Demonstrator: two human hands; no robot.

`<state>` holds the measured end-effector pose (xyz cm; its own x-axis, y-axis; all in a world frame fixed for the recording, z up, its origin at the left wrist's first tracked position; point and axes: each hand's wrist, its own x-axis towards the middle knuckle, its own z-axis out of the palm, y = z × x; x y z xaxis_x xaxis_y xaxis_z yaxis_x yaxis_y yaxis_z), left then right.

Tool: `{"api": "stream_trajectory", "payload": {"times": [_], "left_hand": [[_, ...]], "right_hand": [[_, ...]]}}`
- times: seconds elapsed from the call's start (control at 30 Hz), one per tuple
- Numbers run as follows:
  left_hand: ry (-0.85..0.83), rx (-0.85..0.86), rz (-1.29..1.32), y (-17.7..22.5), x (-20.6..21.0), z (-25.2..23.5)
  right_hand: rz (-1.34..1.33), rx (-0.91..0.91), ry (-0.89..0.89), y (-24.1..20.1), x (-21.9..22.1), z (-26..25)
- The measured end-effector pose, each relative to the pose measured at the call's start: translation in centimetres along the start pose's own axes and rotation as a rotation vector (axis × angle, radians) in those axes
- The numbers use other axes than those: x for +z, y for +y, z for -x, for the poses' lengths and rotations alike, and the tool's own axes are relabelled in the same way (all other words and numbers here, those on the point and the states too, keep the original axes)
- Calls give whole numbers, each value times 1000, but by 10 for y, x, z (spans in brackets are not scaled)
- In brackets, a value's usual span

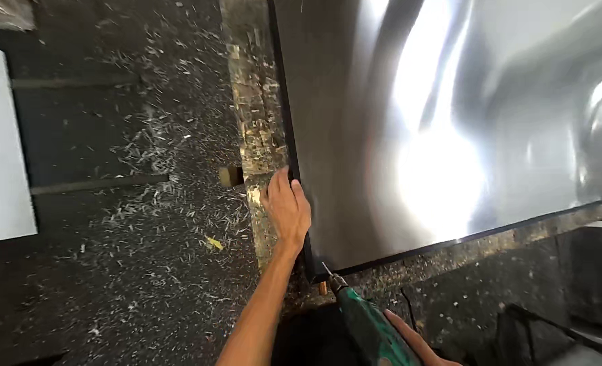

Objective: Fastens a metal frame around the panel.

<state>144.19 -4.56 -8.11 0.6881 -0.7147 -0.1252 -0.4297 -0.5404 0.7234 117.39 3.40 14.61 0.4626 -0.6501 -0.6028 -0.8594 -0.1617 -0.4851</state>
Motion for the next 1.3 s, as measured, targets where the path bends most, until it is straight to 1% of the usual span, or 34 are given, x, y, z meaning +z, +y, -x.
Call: {"api": "stream_trajectory", "payload": {"times": [0.07, 0.13, 0.2, 0.3, 0.4, 0.53, 0.7, 0.77, 0.83, 1.0, 1.1, 1.23, 1.3], "left_hand": [[11, -12, 35, 0, 17, -5], [-17, -17, 74, -4, 25, -7], [-32, -9, 116, -8, 24, -10], [36, 3, 165, -13, 29, -10], [59, -4, 197, -13, 30, -13], [44, -11, 194, -13, 28, -15], [53, -15, 200, -14, 31, -13], [2, -22, 199, -16, 27, -9], [2, -14, 190, -18, 28, -10], [35, -19, 186, -19, 31, -10], [39, -12, 174, -20, 30, -10], [27, -21, 156, -19, 28, -9], [23, -16, 152, -19, 27, -10]], "right_hand": [[7, 23, -38, -18, -2, -13], [9, 40, -60, -31, -4, -23], [5, 66, -88, -41, -9, -31], [9, 109, -129, -53, -12, -37], [13, 85, -106, -58, -10, -43], [40, 73, -113, -62, -10, -46], [159, 91, -188, -68, -14, -49], [241, 84, -243, -76, -16, -54], [336, 60, -291, -81, -17, -57], [437, -12, -297, -79, -18, -58], [358, 35, -337, -82, -24, -63], [214, 108, -322, -80, -28, -64], [138, 147, -286, -77, -28, -63]]}}
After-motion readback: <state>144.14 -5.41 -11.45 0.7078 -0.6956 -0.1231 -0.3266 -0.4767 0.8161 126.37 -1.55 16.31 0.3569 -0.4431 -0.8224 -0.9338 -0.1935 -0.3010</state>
